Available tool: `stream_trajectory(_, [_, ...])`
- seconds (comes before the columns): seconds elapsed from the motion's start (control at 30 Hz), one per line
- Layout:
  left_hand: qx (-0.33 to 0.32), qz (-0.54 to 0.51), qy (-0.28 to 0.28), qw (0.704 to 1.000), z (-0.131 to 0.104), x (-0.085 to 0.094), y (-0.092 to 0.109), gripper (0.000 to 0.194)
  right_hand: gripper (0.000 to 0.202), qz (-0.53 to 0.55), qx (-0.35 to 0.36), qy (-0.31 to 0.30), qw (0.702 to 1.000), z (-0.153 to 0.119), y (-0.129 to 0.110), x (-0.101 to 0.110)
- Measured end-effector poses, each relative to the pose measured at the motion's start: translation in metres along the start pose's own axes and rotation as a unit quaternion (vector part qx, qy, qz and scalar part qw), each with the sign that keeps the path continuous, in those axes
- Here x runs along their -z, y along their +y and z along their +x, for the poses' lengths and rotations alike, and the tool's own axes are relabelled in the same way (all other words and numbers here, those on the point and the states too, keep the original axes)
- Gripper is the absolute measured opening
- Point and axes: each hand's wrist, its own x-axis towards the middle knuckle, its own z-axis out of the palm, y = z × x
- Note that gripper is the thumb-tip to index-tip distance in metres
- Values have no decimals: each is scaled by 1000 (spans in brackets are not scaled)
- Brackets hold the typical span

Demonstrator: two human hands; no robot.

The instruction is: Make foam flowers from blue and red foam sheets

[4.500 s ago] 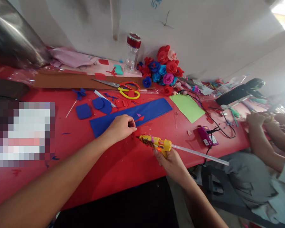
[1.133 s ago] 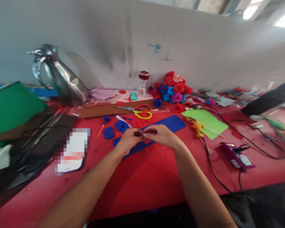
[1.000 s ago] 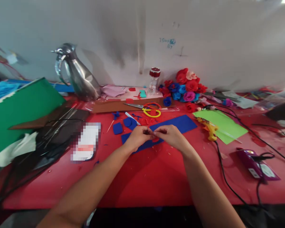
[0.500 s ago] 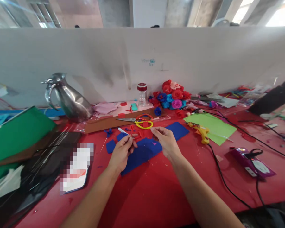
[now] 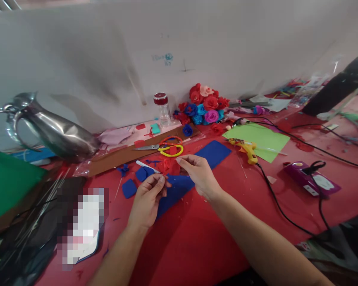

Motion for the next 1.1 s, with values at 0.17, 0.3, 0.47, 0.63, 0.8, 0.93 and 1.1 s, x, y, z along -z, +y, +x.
stream_trajectory(0.17, [3,-4,-8,1000,-1,-4,-1,26,20,6,-1,-6,1000,-1,6,-3])
stream_trajectory(0.3, [9,-14,3,1000,-1,-6,-3,26,16,-3,-3,-1,1000,-2,6,-4])
stream_trajectory(0.47, [19,-6,-5,1000,-1,-6,-5,26,15,-8,-8,-2,1000,-4,4,-5])
stream_trajectory(0.63, [30,-5,-23,999,-1,-5,-4,21,17,4,-12,-11,1000,-4,6,-5])
stream_trajectory(0.8, [40,-23,-32,998,-1,-4,-4,19,15,8,-16,-17,1000,-4,6,-4])
stream_trajectory(0.93, [51,-33,-36,998,0,-3,-6,21,16,10,-20,-11,1000,-5,4,-6])
stream_trajectory(1.1, [55,-38,-32,997,-1,-4,-6,23,12,14,-32,-6,999,-6,0,-7])
